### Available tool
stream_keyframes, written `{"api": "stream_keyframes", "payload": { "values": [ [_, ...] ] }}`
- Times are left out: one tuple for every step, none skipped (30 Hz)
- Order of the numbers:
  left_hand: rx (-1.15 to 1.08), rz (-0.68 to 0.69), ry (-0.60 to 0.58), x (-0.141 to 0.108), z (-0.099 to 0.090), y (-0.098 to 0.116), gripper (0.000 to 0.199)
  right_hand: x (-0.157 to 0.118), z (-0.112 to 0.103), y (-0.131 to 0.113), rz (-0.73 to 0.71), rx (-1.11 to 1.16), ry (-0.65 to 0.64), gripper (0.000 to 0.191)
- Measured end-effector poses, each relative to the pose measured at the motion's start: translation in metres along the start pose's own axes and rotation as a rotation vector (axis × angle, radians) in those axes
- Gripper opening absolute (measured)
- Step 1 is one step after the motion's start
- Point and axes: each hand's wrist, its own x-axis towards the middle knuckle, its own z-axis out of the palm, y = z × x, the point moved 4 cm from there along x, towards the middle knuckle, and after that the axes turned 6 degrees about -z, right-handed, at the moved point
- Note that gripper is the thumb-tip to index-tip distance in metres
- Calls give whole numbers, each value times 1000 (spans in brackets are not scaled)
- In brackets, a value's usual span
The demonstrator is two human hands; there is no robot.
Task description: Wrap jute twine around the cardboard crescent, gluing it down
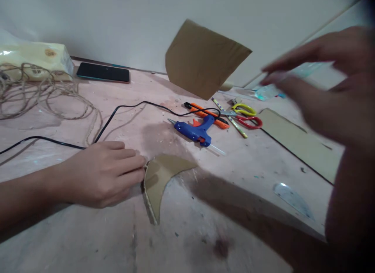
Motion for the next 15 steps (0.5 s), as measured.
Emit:
{"api": "stream_keyframes", "payload": {
  "values": [
    [-2, 3, -1, 0, 0, 1, 14, -3, 2, -30, -114, 19, -1, 36],
    [-3, 5, -1, 1, -1, 3, 15, -8, 4, -58, -229, 36, -33, 37],
    [-5, 9, -5, 1, -1, 5, 15, -13, 7, -82, -339, 56, -71, 39],
    [-8, 15, -11, 2, -1, 8, 17, -19, 10, -100, -398, 83, -119, 40],
    [-13, 22, -16, 3, -1, 12, 19, -25, 13, -113, -455, 134, -139, 40],
    [-20, 27, -24, 4, -2, 15, 22, -30, 17, -122, -483, 167, -167, 43],
    [-29, 32, -30, 6, -2, 19, 25, -33, 20, -126, -470, 190, -184, 45],
    [-41, 34, -39, 7, -3, 23, 29, -35, 24, -129, -446, 214, -193, 45],
    [-51, 35, -50, 8, -3, 27, 31, -36, 26, -131, -421, 240, -199, 43],
    [-58, 34, -61, 9, -3, 30, 33, -37, 28, -133, -410, 275, -191, 37],
    [-55, 31, -69, 10, -3, 33, 36, -38, 28, -137, -416, 320, -181, 30],
    [-44, 22, -72, 11, -2, 36, 38, -40, 29, -142, -427, 365, -174, 25],
    [-29, 7, -65, 12, -2, 37, 39, -42, 30, -148, -433, 401, -188, 23],
    [-13, -15, -53, 12, -2, 38, 39, -45, 31, -154, -425, 425, -218, 21],
    [-2, -41, -37, 13, -1, 39, 37, -49, 34, -160, -403, 438, -266, 17]
  ]
}}
